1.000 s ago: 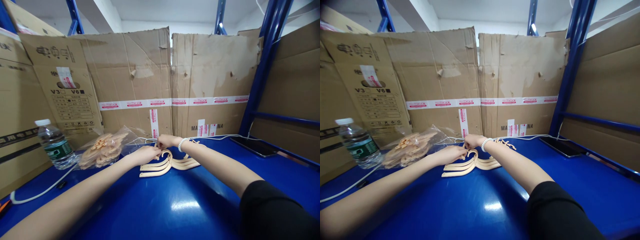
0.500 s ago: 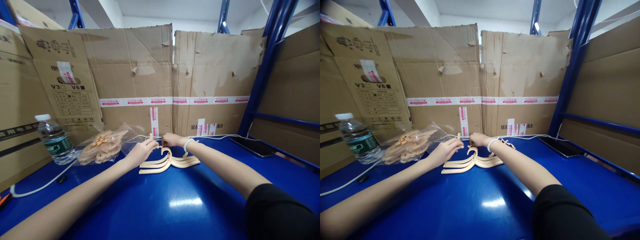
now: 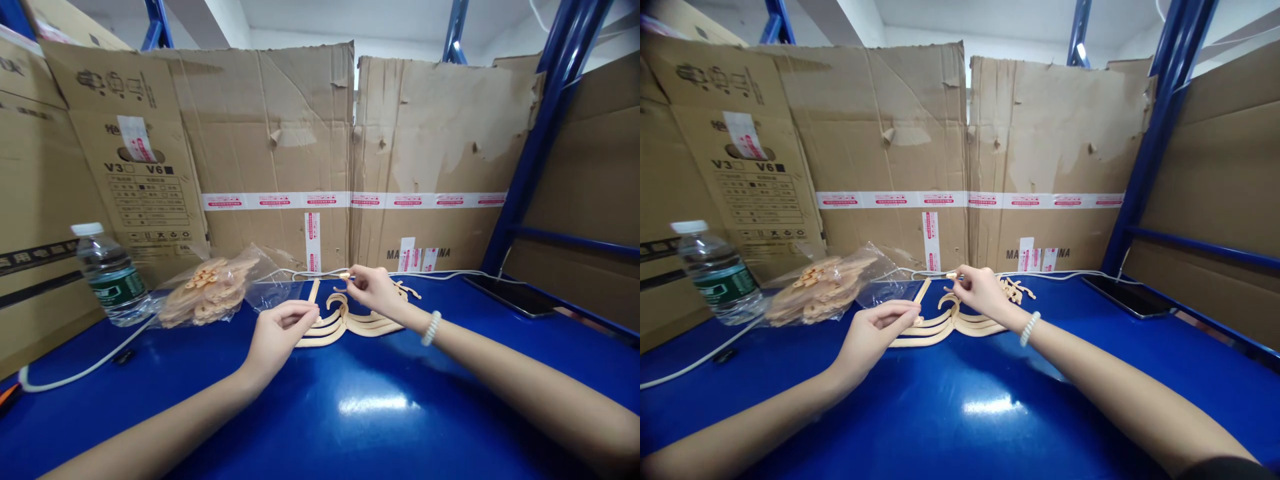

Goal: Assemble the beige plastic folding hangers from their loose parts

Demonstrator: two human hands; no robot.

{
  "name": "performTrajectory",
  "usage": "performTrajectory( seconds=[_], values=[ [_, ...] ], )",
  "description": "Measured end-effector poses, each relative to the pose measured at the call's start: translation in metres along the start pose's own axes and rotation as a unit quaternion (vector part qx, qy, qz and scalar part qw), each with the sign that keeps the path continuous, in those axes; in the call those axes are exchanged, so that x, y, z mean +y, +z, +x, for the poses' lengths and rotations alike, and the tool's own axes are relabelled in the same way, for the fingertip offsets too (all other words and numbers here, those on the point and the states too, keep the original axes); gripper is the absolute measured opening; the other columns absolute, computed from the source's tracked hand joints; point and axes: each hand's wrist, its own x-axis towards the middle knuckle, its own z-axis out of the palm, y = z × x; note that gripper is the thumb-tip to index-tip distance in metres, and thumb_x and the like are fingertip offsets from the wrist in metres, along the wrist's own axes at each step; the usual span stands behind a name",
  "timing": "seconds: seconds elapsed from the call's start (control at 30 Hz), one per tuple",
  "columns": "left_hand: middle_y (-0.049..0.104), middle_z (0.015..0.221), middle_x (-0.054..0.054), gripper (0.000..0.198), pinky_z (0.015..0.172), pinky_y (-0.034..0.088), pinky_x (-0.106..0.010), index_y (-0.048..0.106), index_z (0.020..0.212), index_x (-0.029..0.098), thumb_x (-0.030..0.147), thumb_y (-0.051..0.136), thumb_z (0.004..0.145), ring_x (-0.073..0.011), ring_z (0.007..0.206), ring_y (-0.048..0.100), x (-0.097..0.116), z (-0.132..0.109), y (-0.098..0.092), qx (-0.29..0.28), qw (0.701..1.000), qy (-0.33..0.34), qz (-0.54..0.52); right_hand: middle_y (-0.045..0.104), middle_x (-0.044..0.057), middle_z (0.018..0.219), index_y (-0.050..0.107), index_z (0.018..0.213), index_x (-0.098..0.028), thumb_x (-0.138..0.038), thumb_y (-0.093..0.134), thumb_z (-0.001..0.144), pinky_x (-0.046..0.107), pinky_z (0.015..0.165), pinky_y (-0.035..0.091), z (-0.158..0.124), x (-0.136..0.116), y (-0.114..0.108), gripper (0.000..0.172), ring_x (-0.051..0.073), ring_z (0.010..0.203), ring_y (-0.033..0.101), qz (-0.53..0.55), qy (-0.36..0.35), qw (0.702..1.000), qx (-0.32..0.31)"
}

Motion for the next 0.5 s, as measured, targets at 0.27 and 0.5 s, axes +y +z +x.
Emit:
performTrajectory(
  seconds=[0.27, 0.5],
  values=[
    [0.071, 0.083, -0.003, 0.036, 0.064, 0.058, -0.026, 0.062, 0.095, 0.016, 0.029, 0.079, 0.066, -0.0176, 0.069, 0.071, -0.001, -0.018, 0.006, -0.002, 0.987, -0.128, -0.1, 0.072, 0.006, 0.069, 0.059, 0.089, -0.016, -0.041, 0.058, 0.083, 0.024, 0.051, 0.053, -0.053, -0.035, 0.001, 0.026, 0.019, 0.061, 0.071, 0.391, 0.107, 0.914, -0.025],
    [0.068, 0.104, -0.005, 0.062, 0.08, 0.056, -0.031, 0.05, 0.119, 0.021, 0.026, 0.081, 0.065, -0.0207, 0.09, 0.07, 0.0, -0.026, 0.01, -0.023, 0.963, -0.182, -0.197, 0.073, 0.009, 0.083, 0.066, 0.086, -0.013, -0.037, 0.07, 0.076, 0.019, 0.044, 0.045, -0.056, -0.047, -0.005, 0.027, 0.014, 0.057, 0.066, 0.6, 0.201, 0.773, -0.053]
  ],
)
